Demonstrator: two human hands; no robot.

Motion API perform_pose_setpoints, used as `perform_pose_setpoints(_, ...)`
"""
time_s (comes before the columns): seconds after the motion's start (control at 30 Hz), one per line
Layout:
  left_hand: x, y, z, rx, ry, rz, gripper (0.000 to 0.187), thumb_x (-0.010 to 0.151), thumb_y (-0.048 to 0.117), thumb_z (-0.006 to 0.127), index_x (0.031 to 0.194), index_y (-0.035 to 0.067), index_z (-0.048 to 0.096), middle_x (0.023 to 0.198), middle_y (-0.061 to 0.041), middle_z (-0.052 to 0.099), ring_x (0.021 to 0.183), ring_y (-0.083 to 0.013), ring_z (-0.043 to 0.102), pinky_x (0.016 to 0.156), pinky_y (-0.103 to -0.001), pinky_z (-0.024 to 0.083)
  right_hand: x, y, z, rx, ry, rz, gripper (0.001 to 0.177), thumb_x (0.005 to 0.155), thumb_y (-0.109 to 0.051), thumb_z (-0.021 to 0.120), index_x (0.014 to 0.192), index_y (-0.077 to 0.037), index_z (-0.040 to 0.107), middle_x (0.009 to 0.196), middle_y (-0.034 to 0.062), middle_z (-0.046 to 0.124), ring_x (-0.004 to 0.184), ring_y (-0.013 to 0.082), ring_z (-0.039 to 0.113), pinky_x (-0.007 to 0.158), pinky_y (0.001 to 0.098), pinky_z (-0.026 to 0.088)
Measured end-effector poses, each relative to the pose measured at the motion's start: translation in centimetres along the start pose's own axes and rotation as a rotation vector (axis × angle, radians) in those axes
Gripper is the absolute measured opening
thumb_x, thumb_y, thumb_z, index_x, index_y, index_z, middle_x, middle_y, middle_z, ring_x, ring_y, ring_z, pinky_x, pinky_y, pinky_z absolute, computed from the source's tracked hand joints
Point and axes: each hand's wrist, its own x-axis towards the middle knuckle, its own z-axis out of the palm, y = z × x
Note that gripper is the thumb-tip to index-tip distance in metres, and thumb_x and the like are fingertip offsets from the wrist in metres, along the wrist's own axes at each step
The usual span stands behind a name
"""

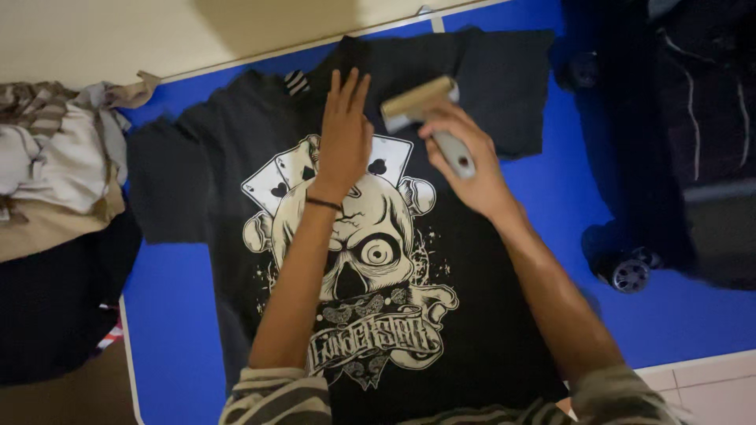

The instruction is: The person folds a black t-shirt on a blue table, then places it into a suitcase. They then unfold a second black t-shirt with a skull graphic, smooth it out, and use a lint roller to clean the surface.

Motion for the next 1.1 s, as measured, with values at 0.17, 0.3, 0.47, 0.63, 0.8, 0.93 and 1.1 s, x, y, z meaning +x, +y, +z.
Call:
perform_pose_setpoints(0.17, -1.9, 1.2, -0.4, 0.095, -0.001, -0.088, 0.055, 0.104, 0.018, 0.055, 0.156, 0.006, 0.042, 0.165, -0.017, 0.034, 0.156, -0.0409, 0.022, 0.127, -0.052, 0.02, 1.8, -1.2, 1.3, 0.025, 0.051, 0.002, 0.027, 0.095, 0.0, 0.072, 0.119, -0.009, 0.065, 0.138, 0.0183, 0.064, 0.133, 0.0336, 0.064, 0.112, 0.0388, 0.049)
perform_pose_setpoints(0.3, -2.3, 1.1, -0.8, 0.091, -0.011, -0.092, 0.053, 0.106, 0.026, 0.052, 0.156, 0.01, 0.045, 0.165, -0.015, 0.035, 0.155, -0.0391, 0.025, 0.128, -0.051, 0.02, -3.0, -5.0, -0.3, -0.156, -0.007, 0.095, 0.032, 0.089, -0.004, 0.077, 0.119, -0.01, 0.067, 0.141, 0.0195, 0.062, 0.135, 0.0384, 0.059, 0.11, 0.0434, 0.049)
perform_pose_setpoints(0.47, -2.1, 1.2, -0.7, 0.083, -0.012, -0.119, 0.052, 0.106, 0.026, 0.052, 0.155, 0.01, 0.046, 0.166, -0.013, 0.036, 0.156, -0.0372, 0.026, 0.129, -0.05, 0.02, -6.9, -8.2, -2.0, -0.119, -0.097, 0.237, 0.031, 0.085, -0.004, 0.073, 0.115, -0.011, 0.067, 0.143, 0.0167, 0.062, 0.129, 0.0341, 0.065, 0.103, 0.0406, 0.055)
perform_pose_setpoints(0.63, -2.1, 1.4, -0.7, 0.103, -0.016, -0.117, 0.055, 0.105, 0.026, 0.052, 0.156, 0.009, 0.044, 0.165, -0.013, 0.034, 0.154, -0.0372, 0.025, 0.126, -0.051, 0.019, -3.0, -5.4, -0.2, -0.133, -0.04, 0.143, 0.038, 0.079, -0.005, 0.079, 0.116, -0.01, 0.068, 0.144, 0.0232, 0.056, 0.132, 0.0405, 0.056, 0.107, 0.0453, 0.049)
perform_pose_setpoints(0.8, -1.8, 1.4, -0.9, 0.086, -0.014, -0.153, 0.054, 0.103, 0.025, 0.053, 0.155, 0.012, 0.046, 0.166, -0.01, 0.035, 0.155, -0.0359, 0.027, 0.128, -0.05, 0.021, 4.3, -0.6, 1.0, -0.051, 0.034, 0.021, 0.03, 0.089, 0.004, 0.073, 0.116, -0.007, 0.066, 0.137, 0.0191, 0.065, 0.136, 0.0357, 0.061, 0.114, 0.0409, 0.045)
perform_pose_setpoints(0.93, -1.8, 1.5, -0.8, 0.095, -0.015, -0.165, 0.053, 0.102, 0.025, 0.054, 0.153, 0.011, 0.047, 0.165, -0.01, 0.036, 0.155, -0.036, 0.028, 0.127, -0.05, 0.022, 9.0, 1.4, 2.8, 0.013, 0.108, -0.082, 0.028, 0.093, 0.005, 0.072, 0.118, -0.004, 0.063, 0.137, 0.0202, 0.064, 0.131, 0.0359, 0.064, 0.111, 0.0384, 0.048)
perform_pose_setpoints(1.1, -1.9, 1.5, -1.0, 0.082, 0.001, -0.147, 0.054, 0.103, 0.024, 0.054, 0.154, 0.01, 0.047, 0.165, -0.011, 0.037, 0.155, -0.037, 0.028, 0.128, -0.051, 0.022, 8.2, 0.3, 3.0, -0.052, 0.104, -0.029, 0.027, 0.092, 0.004, 0.072, 0.116, -0.005, 0.063, 0.134, 0.0206, 0.064, 0.13, 0.036, 0.064, 0.11, 0.0384, 0.049)
